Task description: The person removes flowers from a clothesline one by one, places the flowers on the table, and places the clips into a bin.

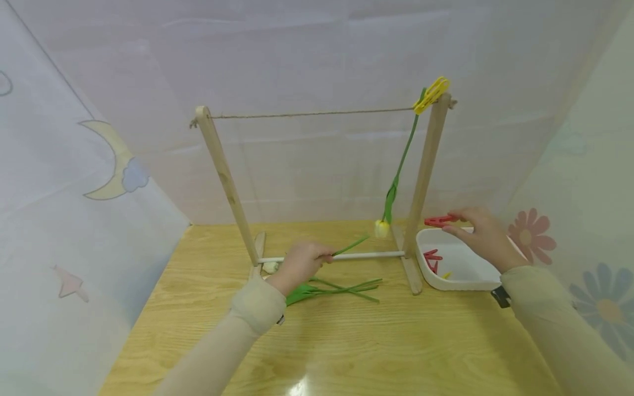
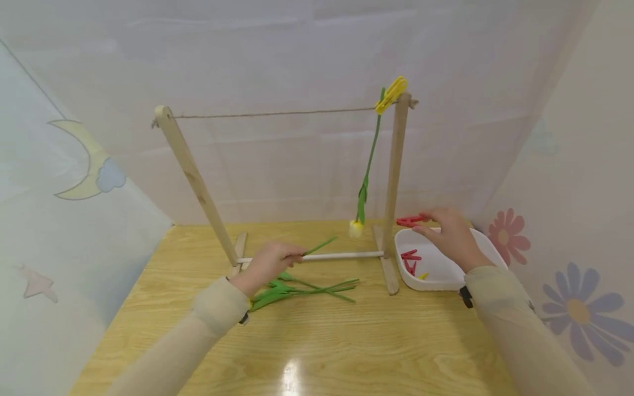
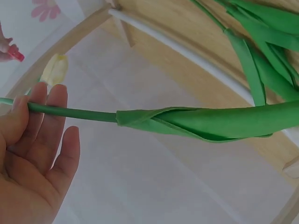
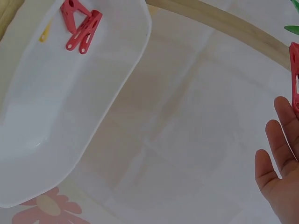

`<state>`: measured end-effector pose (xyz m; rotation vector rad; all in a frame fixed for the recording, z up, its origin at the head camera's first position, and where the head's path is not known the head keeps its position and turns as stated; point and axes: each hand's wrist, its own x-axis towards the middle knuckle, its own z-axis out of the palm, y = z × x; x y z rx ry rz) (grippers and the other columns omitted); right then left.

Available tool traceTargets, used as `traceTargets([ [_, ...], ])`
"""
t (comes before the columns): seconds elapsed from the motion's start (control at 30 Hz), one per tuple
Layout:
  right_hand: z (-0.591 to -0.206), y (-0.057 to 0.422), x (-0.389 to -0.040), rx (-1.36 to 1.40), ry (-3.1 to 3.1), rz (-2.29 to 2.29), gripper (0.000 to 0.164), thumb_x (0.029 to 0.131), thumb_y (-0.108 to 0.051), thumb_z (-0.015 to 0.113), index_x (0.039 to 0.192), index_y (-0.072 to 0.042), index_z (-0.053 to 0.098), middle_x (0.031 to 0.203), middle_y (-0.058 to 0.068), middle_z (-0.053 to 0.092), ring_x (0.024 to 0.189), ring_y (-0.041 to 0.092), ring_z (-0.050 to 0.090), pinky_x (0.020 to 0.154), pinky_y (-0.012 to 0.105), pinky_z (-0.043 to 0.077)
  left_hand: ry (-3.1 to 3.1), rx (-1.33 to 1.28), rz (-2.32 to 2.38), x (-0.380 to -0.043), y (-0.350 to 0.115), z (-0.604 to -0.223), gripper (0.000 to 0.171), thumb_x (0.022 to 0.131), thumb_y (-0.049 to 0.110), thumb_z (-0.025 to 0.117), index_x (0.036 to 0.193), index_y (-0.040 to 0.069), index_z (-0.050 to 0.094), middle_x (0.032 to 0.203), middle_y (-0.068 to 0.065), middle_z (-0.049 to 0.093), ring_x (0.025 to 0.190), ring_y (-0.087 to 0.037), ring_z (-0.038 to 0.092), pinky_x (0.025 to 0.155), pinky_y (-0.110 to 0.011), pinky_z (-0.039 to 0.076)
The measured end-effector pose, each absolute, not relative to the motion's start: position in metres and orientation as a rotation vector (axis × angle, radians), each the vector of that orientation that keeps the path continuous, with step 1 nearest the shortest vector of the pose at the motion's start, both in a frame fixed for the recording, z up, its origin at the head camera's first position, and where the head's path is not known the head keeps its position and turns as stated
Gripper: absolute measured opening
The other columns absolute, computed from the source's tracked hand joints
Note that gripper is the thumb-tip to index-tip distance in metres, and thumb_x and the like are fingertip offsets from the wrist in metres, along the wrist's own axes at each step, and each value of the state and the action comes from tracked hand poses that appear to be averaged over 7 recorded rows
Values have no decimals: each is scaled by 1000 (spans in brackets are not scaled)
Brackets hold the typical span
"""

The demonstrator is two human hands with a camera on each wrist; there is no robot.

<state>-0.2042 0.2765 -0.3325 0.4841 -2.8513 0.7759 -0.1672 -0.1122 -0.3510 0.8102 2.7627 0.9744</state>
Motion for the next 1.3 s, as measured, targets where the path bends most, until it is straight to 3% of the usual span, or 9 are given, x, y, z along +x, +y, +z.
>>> traceTargets([
  [0.13, -338, 282, -207, 495, -2897, 771, 41, 93, -18, 72, 117, 14, 63, 116, 37, 62, 111, 53, 52, 96, 70, 39, 2797, 885, 859, -165, -104, -359, 26, 93, -2, 65, 118, 0, 72, 99, -8, 78, 96, -24, 74, 87, -35, 60],
  [0.33, -341, 290, -212, 497, -2995, 746, 48, 95, -24, 70, 122, 14, 60, 117, 36, 61, 112, 52, 52, 96, 71, 40, 2872, 926, 694, -164, -95, -368, 28, 92, -5, 66, 117, 3, 73, 100, -6, 78, 96, -20, 74, 85, -29, 60],
  [0.57, -350, 303, -217, 561, -3035, 715, 40, 93, -17, 73, 119, 12, 64, 111, 30, 65, 100, 44, 57, 85, 62, 48, 2959, 942, 431, -160, -86, -381, 32, 90, -2, 70, 118, 13, 75, 101, 1, 78, 90, -12, 74, 71, -20, 59],
  [0.87, -354, 312, -224, 648, -3077, 670, 32, 90, -12, 75, 113, 10, 66, 101, 21, 69, 92, 37, 61, 81, 55, 52, 2961, 924, 241, -154, -76, -389, 33, 95, 2, 63, 124, 17, 72, 116, 4, 74, 101, -12, 72, 83, -21, 58],
  [1.13, -355, 323, -226, 643, -3150, 635, 37, 91, -15, 75, 115, 10, 65, 102, 19, 68, 92, 35, 59, 78, 49, 52, 3046, 991, 219, -150, -70, -402, 33, 90, -2, 70, 116, 17, 74, 102, 4, 77, 85, -7, 73, 65, -14, 56],
  [1.3, -355, 325, -227, 670, -3167, 577, 37, 89, -16, 76, 113, 10, 65, 97, 15, 68, 90, 34, 60, 77, 47, 52, 3047, 973, 201, -149, -66, -409, 28, 90, 3, 72, 114, 17, 74, 101, 5, 77, 86, -6, 72, 66, -13, 56],
])
